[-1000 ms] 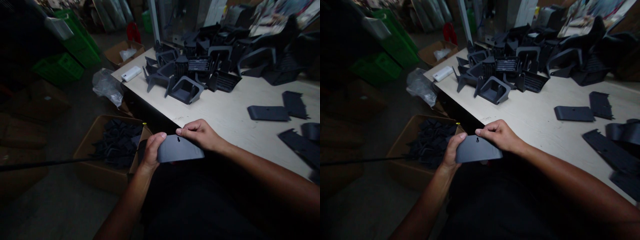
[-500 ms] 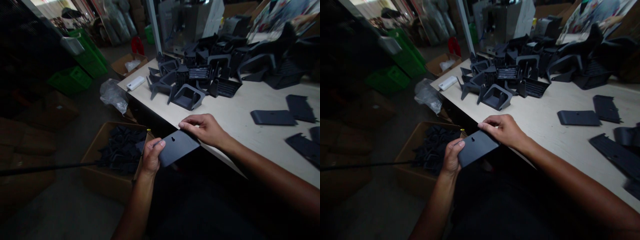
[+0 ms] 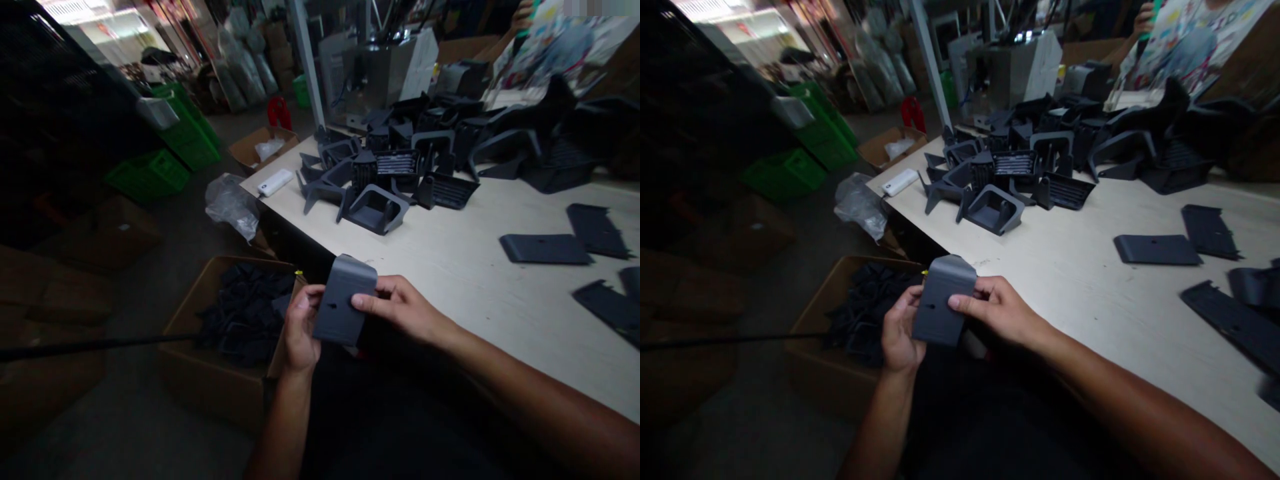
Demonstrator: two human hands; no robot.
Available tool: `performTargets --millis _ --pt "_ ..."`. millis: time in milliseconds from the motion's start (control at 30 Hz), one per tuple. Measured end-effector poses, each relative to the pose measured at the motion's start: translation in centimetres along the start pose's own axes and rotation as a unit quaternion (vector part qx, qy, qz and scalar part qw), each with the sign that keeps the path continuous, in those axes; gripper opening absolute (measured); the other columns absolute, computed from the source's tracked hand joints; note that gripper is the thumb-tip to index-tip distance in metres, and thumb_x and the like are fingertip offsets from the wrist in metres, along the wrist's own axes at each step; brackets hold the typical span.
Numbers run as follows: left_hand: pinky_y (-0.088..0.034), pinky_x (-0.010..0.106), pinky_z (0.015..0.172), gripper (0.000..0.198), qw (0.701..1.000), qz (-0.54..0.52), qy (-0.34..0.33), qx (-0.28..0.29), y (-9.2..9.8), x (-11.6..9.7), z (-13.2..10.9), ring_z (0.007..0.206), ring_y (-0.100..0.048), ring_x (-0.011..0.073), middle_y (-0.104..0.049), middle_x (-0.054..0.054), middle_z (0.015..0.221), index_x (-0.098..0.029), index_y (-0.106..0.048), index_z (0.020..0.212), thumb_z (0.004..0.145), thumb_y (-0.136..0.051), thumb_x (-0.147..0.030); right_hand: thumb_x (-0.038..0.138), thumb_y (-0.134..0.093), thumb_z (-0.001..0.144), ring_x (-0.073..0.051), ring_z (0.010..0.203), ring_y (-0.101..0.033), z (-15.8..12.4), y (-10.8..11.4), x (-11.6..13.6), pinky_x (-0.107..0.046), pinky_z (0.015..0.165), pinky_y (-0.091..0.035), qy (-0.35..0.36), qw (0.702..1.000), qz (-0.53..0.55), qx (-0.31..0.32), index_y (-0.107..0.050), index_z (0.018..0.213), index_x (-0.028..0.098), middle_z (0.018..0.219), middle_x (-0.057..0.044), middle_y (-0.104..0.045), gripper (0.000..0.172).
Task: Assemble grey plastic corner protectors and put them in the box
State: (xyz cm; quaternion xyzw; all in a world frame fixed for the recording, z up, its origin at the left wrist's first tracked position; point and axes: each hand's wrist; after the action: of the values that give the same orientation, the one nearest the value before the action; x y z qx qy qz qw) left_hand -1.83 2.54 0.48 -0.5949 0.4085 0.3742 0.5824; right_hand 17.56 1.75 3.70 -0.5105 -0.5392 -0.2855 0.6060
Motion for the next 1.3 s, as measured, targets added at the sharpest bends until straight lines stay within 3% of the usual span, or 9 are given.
performTargets --millis 133,233,333,433,600,767,1033,1167,1300 --pt "-0.057 0.04 0.082 0.054 0.977 -0.098 0.169 0.084 -0.6 -1.0 1.4 0.093 -0.074 0.0313 -0.078 0.014 0.093 -0.014 -0.073 0.104 0.086 -0.06 -0.063 0.045 -0.073 0.095 -0.019 0.076 -0.066 -1.2 0.1 0.3 -0.029 0.073 -0.053 0.062 0.957 -0.26 0.115 -0.077 0.1 0.019 0.086 -0.003 -0.074 0.028" --pt "-0.056 0.044 0.092 0.039 0.948 -0.142 0.246 0.144 -1.2 -0.9 2.0 0.095 -0.076 0.0309 -0.079 0.017 0.094 -0.012 -0.07 0.103 0.083 -0.065 -0.045 0.04 -0.073 0.095 -0.019 0.078 -0.062 -1.3 0.3 -0.3 -0.029 0.073 -0.05 0.088 0.929 -0.321 0.164 -0.076 0.095 0.019 0.088 -0.004 -0.071 0.021" --pt "-0.055 0.044 0.096 0.014 0.961 -0.157 0.203 0.1 -2.2 -0.5 1.6 0.087 -0.076 0.026 -0.078 0.008 0.077 -0.018 -0.064 0.091 0.079 -0.064 -0.025 0.047 -0.071 0.096 -0.019 0.082 -0.062 -1.4 0.2 -1.3 -0.029 0.074 -0.051 0.052 0.957 -0.248 0.141 -0.075 0.1 0.02 0.093 -0.003 -0.07 0.028" --pt "-0.056 0.047 0.095 0.008 0.982 -0.131 0.126 0.047 -3.3 -0.4 0.7 0.082 -0.076 0.0262 -0.074 0.003 0.067 -0.021 -0.059 0.086 0.08 -0.062 -0.025 0.053 -0.068 0.097 -0.021 0.087 -0.062 -1.9 -0.7 -2.5 -0.031 0.078 -0.052 0.022 0.986 -0.146 0.081 -0.074 0.102 0.019 0.098 -0.005 -0.07 0.035" --pt "-0.057 0.05 0.096 0.008 0.991 -0.108 0.073 0.014 -3.9 -0.9 -0.2 0.076 -0.076 0.0245 -0.073 0.001 0.066 -0.021 -0.059 0.087 0.082 -0.062 -0.026 0.048 -0.074 0.094 -0.02 0.088 -0.059 -2.4 -2.5 -3.8 -0.031 0.085 -0.05 0.087 0.991 -0.097 -0.015 -0.072 0.1 0.018 0.093 -0.003 -0.066 0.03" --pt "-0.057 0.047 0.097 0.007 0.993 -0.108 0.046 -0.008 -3.0 -0.6 0.2 0.074 -0.073 0.0207 -0.073 0.0 0.066 -0.021 -0.06 0.089 0.085 -0.06 -0.027 0.046 -0.075 0.093 -0.019 0.085 -0.061 -1.5 -2.8 -3.4 -0.03 0.08 -0.052 0.074 0.993 -0.087 0.011 -0.072 0.098 0.019 0.09 -0.002 -0.068 0.028" --pt "-0.057 0.043 0.096 0.013 0.975 -0.171 0.13 -0.05 -1.9 -0.8 1.1 0.078 -0.075 0.0219 -0.071 -0.002 0.066 -0.022 -0.06 0.092 0.08 -0.064 -0.027 0.05 -0.077 0.092 -0.024 0.103 -0.067 -1.6 -0.8 -2.8 -0.034 0.093 -0.054 0.064 0.973 -0.218 0.039 -0.073 0.122 0.022 0.111 -0.004 -0.074 0.041" --pt "-0.059 0.039 0.096 0.008 0.941 -0.254 0.196 -0.105 -1.5 -1.3 1.8 0.072 -0.072 0.0164 -0.067 -0.003 0.063 -0.02 -0.063 0.085 0.078 -0.061 -0.019 0.048 -0.067 0.1 -0.024 0.106 -0.071 -1.3 0.5 -2.8 -0.034 0.092 -0.056 -0.005 0.981 -0.175 0.087 -0.075 0.127 0.024 0.117 -0.005 -0.076 0.037" --pt "-0.06 0.038 0.095 0.008 0.92 -0.279 0.227 -0.157 -1.6 -1.1 2.3 0.07 -0.07 0.0148 -0.067 -0.001 0.067 -0.019 -0.065 0.079 0.077 -0.059 -0.015 0.05 -0.07 0.098 -0.025 0.098 -0.074 -1.1 0.5 -3.2 -0.037 0.086 -0.059 -0.029 0.991 -0.121 0.051 -0.078 0.124 0.022 0.111 -0.007 -0.079 0.039"
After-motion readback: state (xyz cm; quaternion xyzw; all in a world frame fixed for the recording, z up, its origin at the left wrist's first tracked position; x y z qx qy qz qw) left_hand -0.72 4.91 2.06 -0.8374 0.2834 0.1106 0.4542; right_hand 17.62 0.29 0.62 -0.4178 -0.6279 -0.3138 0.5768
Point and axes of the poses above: each hand's wrist, its own z-axis towards the middle knuckle, its own y-axis out of the back of the hand, x = y × z
